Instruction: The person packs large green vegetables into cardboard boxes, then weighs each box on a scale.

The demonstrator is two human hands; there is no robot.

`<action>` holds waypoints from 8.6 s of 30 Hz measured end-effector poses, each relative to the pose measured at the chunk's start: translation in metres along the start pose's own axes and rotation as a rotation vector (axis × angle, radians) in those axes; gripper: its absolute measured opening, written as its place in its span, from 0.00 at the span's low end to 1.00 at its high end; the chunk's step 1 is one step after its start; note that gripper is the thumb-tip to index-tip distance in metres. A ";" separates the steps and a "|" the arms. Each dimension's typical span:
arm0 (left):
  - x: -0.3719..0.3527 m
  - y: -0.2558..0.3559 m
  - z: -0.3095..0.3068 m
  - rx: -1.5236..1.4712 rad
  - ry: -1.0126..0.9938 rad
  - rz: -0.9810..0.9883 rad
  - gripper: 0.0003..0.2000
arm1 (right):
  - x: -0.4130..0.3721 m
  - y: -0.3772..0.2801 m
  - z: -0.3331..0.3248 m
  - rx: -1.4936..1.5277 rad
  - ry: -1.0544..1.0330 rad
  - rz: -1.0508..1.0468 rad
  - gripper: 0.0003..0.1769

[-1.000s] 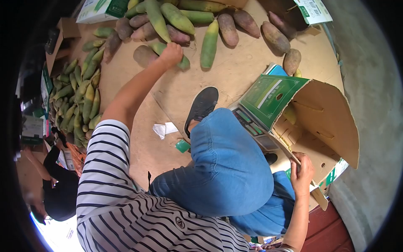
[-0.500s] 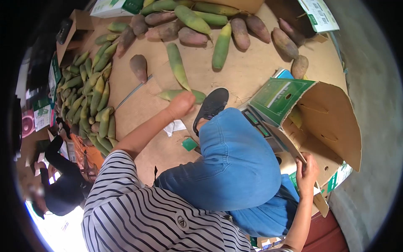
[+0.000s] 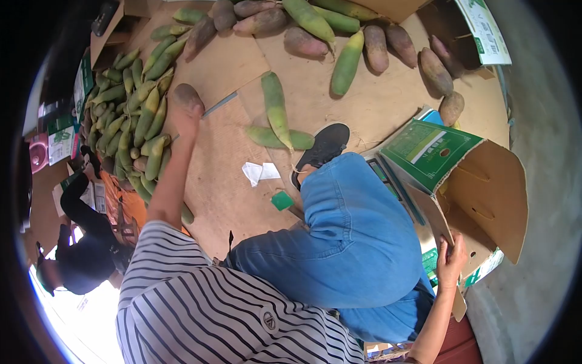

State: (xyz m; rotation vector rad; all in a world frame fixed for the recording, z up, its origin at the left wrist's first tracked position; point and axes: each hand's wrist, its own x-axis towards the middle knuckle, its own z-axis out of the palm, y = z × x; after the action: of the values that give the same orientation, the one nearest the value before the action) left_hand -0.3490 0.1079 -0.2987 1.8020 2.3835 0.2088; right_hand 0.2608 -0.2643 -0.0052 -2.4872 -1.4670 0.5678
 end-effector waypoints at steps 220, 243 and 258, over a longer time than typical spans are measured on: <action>-0.103 0.328 -0.009 0.195 -0.166 1.045 0.10 | -0.007 0.004 0.006 -0.077 0.043 -0.149 0.06; 0.041 0.405 0.009 0.636 -0.320 1.351 0.15 | 0.002 0.014 0.000 -0.024 -0.053 -0.104 0.08; -0.203 0.219 0.022 -0.014 -0.367 0.820 0.33 | 0.001 0.002 -0.001 -0.057 0.012 -0.140 0.06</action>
State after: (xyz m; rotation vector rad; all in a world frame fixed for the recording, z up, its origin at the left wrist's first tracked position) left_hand -0.0837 -0.0282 -0.2701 2.4452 1.3083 -0.0260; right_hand 0.2635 -0.2649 -0.0051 -2.4002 -1.6590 0.4916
